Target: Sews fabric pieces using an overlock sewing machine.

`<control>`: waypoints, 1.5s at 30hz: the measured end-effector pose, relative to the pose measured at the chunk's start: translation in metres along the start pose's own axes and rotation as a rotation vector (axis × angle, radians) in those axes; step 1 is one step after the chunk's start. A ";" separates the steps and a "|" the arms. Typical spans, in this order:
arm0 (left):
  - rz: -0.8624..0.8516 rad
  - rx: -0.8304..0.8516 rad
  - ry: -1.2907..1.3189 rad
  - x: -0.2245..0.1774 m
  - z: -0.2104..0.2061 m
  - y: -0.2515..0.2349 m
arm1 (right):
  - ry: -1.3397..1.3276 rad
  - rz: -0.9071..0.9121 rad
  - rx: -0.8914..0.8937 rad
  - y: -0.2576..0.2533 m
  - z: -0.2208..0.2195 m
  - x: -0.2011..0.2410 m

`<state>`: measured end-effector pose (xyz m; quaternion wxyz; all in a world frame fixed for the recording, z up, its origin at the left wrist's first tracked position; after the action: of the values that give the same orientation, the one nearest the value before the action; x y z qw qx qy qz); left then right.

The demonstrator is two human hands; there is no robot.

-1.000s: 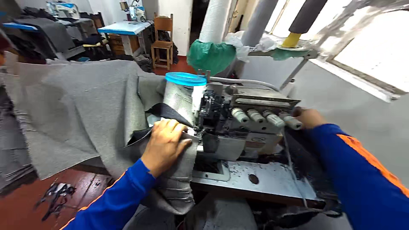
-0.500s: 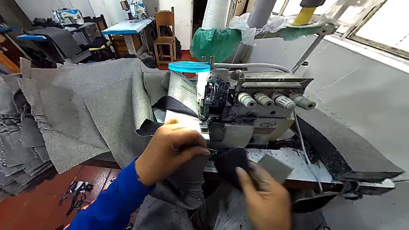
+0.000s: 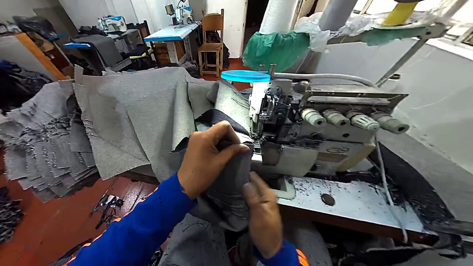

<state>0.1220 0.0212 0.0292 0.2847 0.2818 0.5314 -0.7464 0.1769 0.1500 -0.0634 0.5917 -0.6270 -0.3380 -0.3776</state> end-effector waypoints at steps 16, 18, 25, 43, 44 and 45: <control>-0.188 0.163 -0.732 0.031 -0.057 0.029 | 0.129 -0.102 0.164 0.023 0.022 -0.032; -0.116 0.200 -0.576 0.027 -0.050 0.015 | 0.119 -0.108 0.171 0.011 0.027 -0.027; -0.227 0.327 -0.591 -0.018 -0.034 0.044 | 0.085 -0.121 0.264 -0.006 0.037 -0.023; -0.518 0.482 -0.636 0.033 -0.011 0.026 | 0.568 -0.094 -0.031 -0.026 0.015 -0.018; -0.513 0.480 -0.612 0.037 -0.011 0.021 | 0.579 -0.066 -0.021 -0.027 0.014 -0.018; -0.509 0.479 -0.595 0.040 -0.011 0.017 | 0.588 -0.015 0.001 -0.025 0.012 -0.017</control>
<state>0.1083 0.0225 -0.0135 0.1591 -0.0265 0.2912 -0.9430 0.1473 0.1641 -0.0663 0.6619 -0.4878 -0.1568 -0.5470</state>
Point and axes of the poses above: each hand's wrist, its own y-axis away from the middle knuckle, its own z-axis out of the back of the hand, x = y × z, the point moved 3 cm from there along -y, towards the middle knuckle, and after that the axes turned 12 degrees about y, right-handed, at the moved point
